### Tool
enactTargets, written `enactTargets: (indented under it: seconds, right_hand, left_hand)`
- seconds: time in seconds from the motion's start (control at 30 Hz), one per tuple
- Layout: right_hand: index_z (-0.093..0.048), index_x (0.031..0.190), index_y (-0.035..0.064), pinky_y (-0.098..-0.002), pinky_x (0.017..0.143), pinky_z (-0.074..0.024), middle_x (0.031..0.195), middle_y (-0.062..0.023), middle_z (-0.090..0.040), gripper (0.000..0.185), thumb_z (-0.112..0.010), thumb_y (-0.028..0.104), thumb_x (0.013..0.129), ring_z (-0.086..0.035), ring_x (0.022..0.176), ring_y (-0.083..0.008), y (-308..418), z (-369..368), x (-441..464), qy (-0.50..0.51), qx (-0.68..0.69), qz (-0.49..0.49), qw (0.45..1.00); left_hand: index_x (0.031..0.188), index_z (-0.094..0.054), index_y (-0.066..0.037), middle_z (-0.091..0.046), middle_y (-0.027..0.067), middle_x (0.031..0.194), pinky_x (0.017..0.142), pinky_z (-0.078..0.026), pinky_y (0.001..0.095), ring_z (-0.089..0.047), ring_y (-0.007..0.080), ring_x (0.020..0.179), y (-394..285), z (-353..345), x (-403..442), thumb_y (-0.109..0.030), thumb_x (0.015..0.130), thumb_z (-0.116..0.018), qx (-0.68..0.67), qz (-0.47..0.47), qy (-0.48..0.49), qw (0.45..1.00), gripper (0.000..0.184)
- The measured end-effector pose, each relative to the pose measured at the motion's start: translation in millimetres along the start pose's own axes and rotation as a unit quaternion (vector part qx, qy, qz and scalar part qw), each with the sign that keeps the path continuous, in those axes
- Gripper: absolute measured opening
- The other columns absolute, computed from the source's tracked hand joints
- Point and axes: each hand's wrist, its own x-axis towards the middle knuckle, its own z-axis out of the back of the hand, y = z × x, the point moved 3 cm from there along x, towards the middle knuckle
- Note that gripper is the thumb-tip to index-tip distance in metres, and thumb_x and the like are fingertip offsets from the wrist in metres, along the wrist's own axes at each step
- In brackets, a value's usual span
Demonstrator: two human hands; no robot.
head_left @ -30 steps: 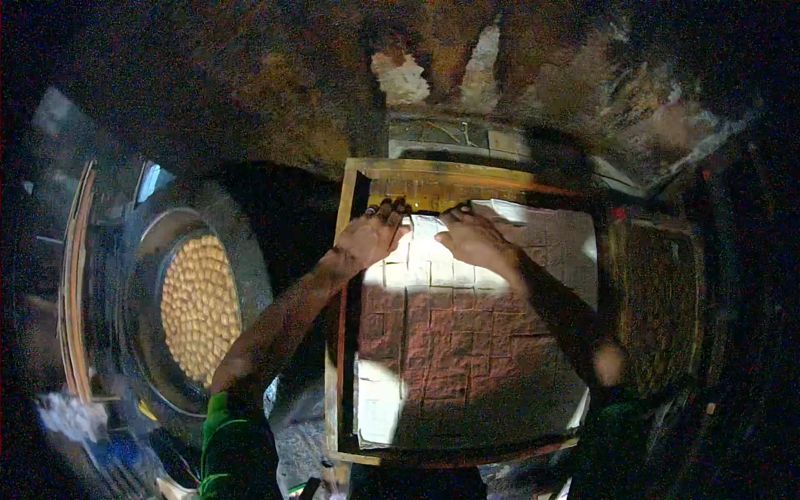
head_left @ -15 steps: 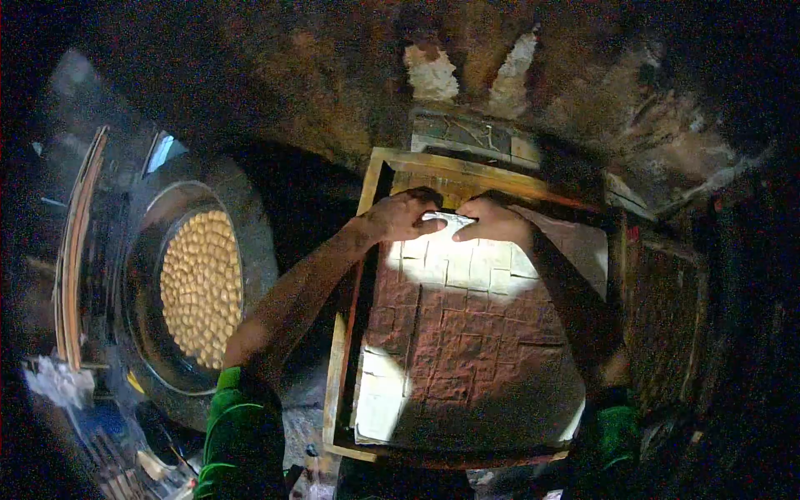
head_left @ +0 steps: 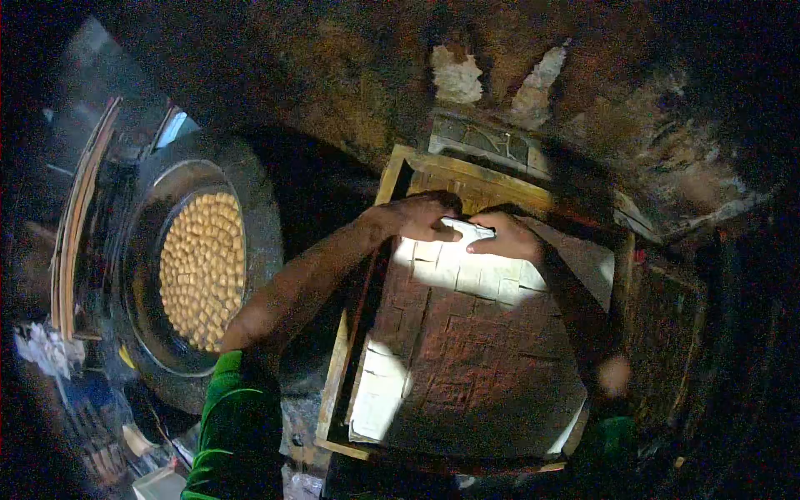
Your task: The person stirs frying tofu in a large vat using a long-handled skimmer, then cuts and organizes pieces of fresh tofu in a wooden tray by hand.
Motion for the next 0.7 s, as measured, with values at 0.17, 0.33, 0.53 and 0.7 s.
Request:
enactTargets:
  seconds: [0.17, 0.33, 0.53, 0.7]
  right_hand:
    - [-0.058, 0.114, -0.001, -0.0379, 0.078, -0.0489, 0.097, -0.0185, -0.065, 0.053, -0.072, 0.039, 0.083, -0.063, 0.09, -0.0294, 7, -4, -2, -0.08, -0.112, -0.01, 0.99]
    - [-0.058, 0.108, 0.0022, -0.0416, 0.078, -0.0492, 0.097, -0.021, -0.064, 0.052, -0.073, 0.044, 0.081, -0.062, 0.087, -0.0373, 39, -31, -33, -0.281, -0.375, 0.159, 0.869]
    - [-0.056, 0.11, 0.0078, -0.0393, 0.08, -0.049, 0.098, -0.0134, -0.065, 0.044, -0.076, 0.035, 0.081, -0.063, 0.091, -0.0259, 28, -10, -13, -0.216, -0.102, 0.042, 0.97]
    - [-0.059, 0.11, 0.0004, -0.0372, 0.081, -0.0484, 0.103, -0.0153, -0.063, 0.049, -0.076, 0.035, 0.08, -0.061, 0.095, -0.0221, 33, -16, -23, -0.152, -0.049, 0.07, 0.985]
  left_hand:
    - [0.121, -0.058, -0.005, -0.059, 0.0247, 0.118, 0.096, -0.045, 0.0506, -0.057, 0.0406, 0.111, -8, -5, 5, -0.056, 0.095, -0.043, 0.018, 0.059, 0.002, 0.998, 0.059]
    - [0.107, -0.06, -0.007, -0.063, 0.0176, 0.071, 0.06, -0.053, 0.0501, -0.065, 0.036, 0.065, -40, -18, -19, -0.062, 0.09, -0.045, 0.233, -0.119, -0.342, 0.902, 0.06]
    - [0.112, -0.061, -0.009, -0.065, 0.022, 0.076, 0.073, -0.054, 0.0491, -0.067, 0.0376, 0.079, -39, 14, -16, -0.061, 0.093, -0.042, 0.103, 0.091, -0.113, 0.984, 0.059]
    - [0.119, -0.06, -0.009, -0.066, 0.0232, 0.095, 0.087, -0.05, 0.05, -0.064, 0.0393, 0.096, -35, -4, -23, -0.056, 0.096, -0.041, 0.015, 0.066, -0.125, 0.99, 0.056]
